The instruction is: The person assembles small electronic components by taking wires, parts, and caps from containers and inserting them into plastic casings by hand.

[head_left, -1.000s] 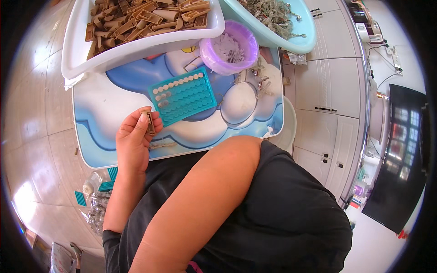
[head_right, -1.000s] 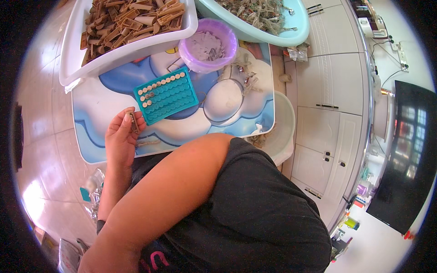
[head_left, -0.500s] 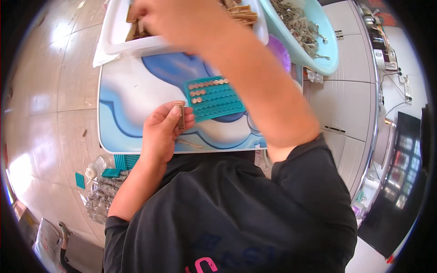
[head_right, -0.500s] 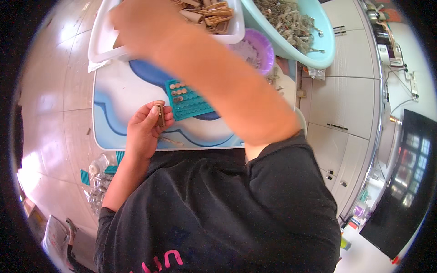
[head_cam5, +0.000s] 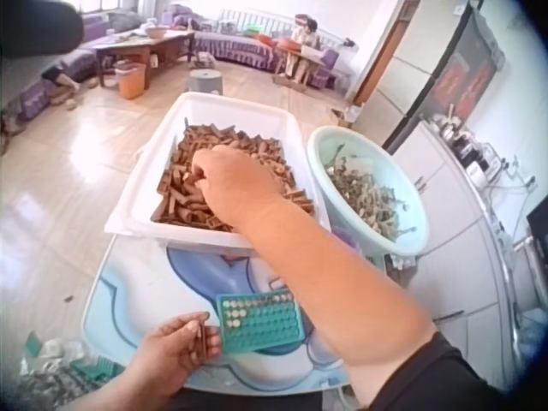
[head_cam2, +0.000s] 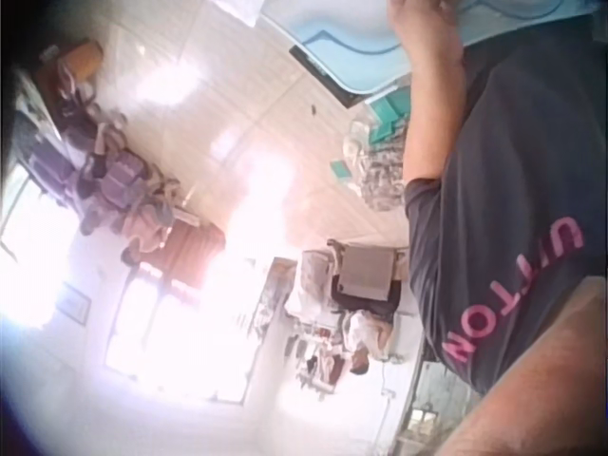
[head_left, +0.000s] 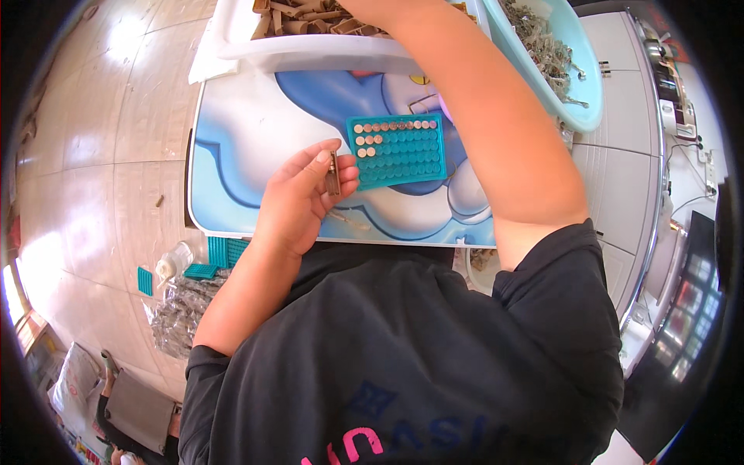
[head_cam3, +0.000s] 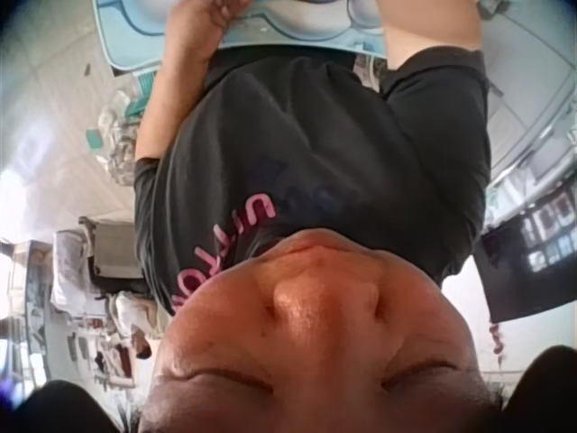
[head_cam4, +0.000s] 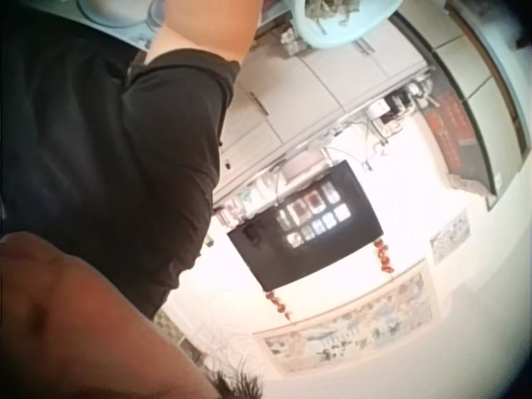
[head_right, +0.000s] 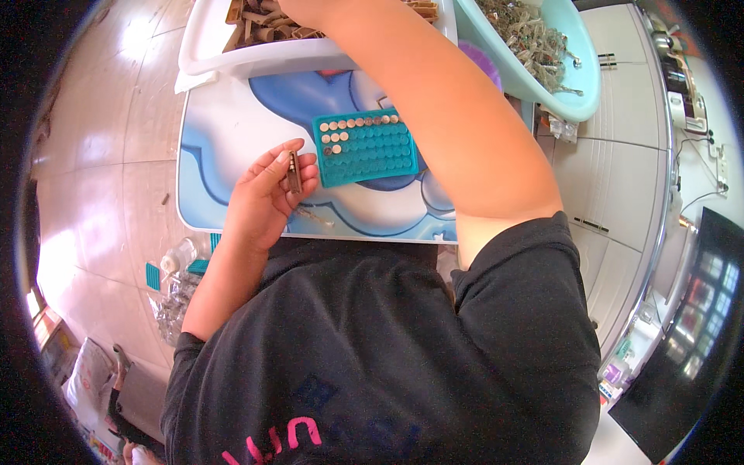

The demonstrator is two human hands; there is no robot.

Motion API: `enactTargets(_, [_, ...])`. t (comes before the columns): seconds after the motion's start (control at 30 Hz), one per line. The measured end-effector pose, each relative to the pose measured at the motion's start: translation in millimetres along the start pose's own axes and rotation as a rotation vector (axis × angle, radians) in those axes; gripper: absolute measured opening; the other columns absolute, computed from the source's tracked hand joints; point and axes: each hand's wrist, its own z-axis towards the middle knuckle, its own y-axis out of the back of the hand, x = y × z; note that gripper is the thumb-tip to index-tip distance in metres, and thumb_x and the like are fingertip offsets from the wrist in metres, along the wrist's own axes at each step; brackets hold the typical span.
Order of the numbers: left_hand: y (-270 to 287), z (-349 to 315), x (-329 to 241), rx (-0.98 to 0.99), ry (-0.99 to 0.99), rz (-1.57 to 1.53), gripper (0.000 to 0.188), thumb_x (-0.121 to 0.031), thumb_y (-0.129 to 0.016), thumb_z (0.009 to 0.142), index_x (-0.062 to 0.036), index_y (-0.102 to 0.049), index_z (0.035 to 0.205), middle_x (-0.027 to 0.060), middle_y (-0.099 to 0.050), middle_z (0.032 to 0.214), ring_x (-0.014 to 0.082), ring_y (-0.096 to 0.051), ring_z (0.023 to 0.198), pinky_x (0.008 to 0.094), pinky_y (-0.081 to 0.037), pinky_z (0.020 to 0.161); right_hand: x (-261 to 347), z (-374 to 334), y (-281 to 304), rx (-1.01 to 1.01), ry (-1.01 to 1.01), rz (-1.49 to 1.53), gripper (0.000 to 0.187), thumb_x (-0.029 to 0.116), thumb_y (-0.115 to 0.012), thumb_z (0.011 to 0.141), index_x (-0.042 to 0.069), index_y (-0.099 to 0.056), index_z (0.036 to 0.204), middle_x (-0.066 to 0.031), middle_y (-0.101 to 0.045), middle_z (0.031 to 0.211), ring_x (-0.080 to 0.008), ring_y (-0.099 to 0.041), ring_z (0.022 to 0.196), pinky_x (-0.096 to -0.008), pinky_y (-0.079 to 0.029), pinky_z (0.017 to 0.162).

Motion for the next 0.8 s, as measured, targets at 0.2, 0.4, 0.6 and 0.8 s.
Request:
enactTargets(0.2, [-14, -12, -7, 0.061, -0.021, -0.018, 0.032, -0.015, -0.047, 0.094, 0.0047, -0.048, 0.119, 0.0139, -0.061, 0.102, 0.0193, -0.062, 0.088, 0.032, -0.052, 0.081, 27, -94, 0, -0.159, 0.002, 0.499, 0.021, -0.003, -0.061, 0.073, 0.007, -0.062, 0.092, -0.0088, -0.063, 0.099, -0.0253, -0.062, 0.081, -0.034, -0.049, 0.064])
enactTargets(0.4, [-17, -12, 5, 0.105, -0.063, 0.051, 0.031, -0.018, -0.051, 0.094, 0.0053, -0.05, 0.114, 0.0101, -0.061, 0.097, 0.0149, -0.061, 0.083, 0.0289, -0.052, 0.076, 50, -182, -23, -0.234, 0.04, 0.559, 0.02, 0.007, -0.067, 0.072, 0.007, -0.06, 0.091, -0.01, -0.061, 0.098, -0.0286, -0.061, 0.083, -0.0378, -0.049, 0.07])
enactTargets(0.6, [-27, -15, 18, 0.067, -0.033, 0.148, 0.029, -0.017, -0.054, 0.092, 0.0048, -0.052, 0.111, 0.0091, -0.062, 0.098, 0.0139, -0.061, 0.084, 0.0262, -0.05, 0.073, 49, -211, -9, -0.072, -0.084, 0.655, 0.024, 0.013, -0.073, 0.071, 0.005, -0.058, 0.088, -0.0125, -0.058, 0.105, -0.0294, -0.059, 0.088, -0.036, -0.049, 0.074])
enactTargets(0.8, [-37, -16, 26, 0.052, -0.08, 0.311, 0.03, -0.015, -0.057, 0.091, 0.0041, -0.053, 0.113, 0.0089, -0.063, 0.097, 0.014, -0.061, 0.084, 0.0255, -0.049, 0.071, 48, -214, -7, -0.136, -0.237, 0.736, 0.031, 0.011, -0.078, 0.066, 0.005, -0.054, 0.084, -0.0111, -0.058, 0.1, -0.0256, -0.058, 0.09, -0.033, -0.048, 0.078])
